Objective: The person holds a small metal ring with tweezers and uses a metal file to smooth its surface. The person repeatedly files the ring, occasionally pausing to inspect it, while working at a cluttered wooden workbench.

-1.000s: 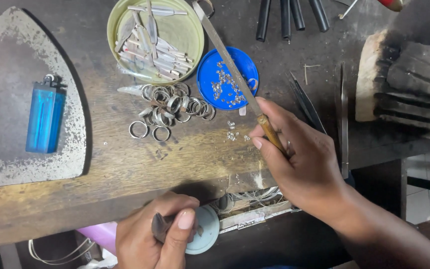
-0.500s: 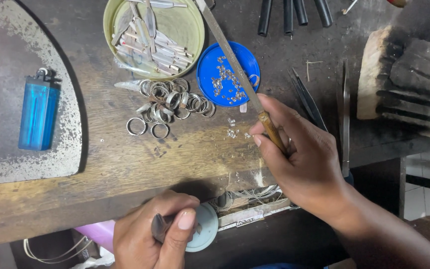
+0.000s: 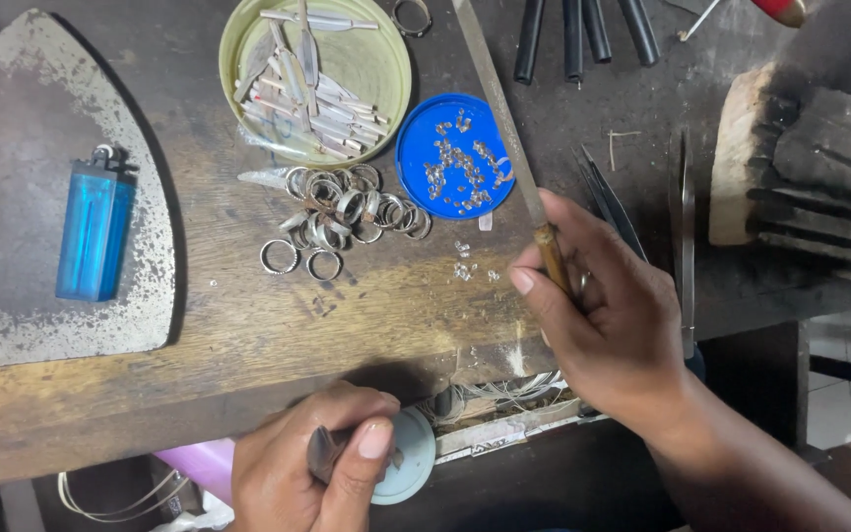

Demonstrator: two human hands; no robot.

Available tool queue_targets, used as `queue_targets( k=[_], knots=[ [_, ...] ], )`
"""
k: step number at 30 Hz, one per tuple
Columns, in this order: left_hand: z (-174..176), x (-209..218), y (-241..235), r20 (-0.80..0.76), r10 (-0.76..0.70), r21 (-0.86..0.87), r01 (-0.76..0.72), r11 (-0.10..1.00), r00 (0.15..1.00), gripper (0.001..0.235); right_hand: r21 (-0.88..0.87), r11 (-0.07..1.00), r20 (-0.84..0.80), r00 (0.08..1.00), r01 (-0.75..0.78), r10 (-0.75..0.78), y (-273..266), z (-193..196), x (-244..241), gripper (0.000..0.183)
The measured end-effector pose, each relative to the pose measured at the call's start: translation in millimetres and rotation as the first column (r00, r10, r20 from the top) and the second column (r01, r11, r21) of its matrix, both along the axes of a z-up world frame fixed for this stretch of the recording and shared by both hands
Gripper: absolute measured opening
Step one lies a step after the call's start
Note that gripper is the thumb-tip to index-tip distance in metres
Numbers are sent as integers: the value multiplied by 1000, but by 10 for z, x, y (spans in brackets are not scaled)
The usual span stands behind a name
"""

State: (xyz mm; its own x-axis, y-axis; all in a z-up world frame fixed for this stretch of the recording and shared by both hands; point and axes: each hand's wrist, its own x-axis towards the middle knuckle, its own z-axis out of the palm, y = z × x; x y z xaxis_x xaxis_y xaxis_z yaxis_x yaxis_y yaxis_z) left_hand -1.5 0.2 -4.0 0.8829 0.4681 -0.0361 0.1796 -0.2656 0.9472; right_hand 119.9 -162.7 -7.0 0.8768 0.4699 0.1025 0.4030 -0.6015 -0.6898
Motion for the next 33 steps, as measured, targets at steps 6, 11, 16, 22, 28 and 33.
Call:
queue_targets(
  k=[6,11,16,22,28,33],
  knots=[
    [-41,-18,34,3,-30,35,30,999,1000,26,29,984,118,978,-178,174,-29,-13,60,42],
    [-29,-18,55,1,-59,33,59,998,998,26,-118,946,243,914,-303,324,67,130,157,40],
    [-85,-29,101,41,-137,60,135,989,990,25,-135,906,181,889,-402,421,114,75,172,48],
    [-76,-22,95,43,-125,54,122,991,991,26,-104,910,190,890,-401,414,117,98,176,50],
    [-58,-19,84,34,-104,58,102,993,994,25,-128,919,239,888,-373,394,133,112,205,43],
    [-39,-8,81,54,-114,42,111,993,992,25,-168,908,182,893,-384,412,205,135,227,45]
  ],
)
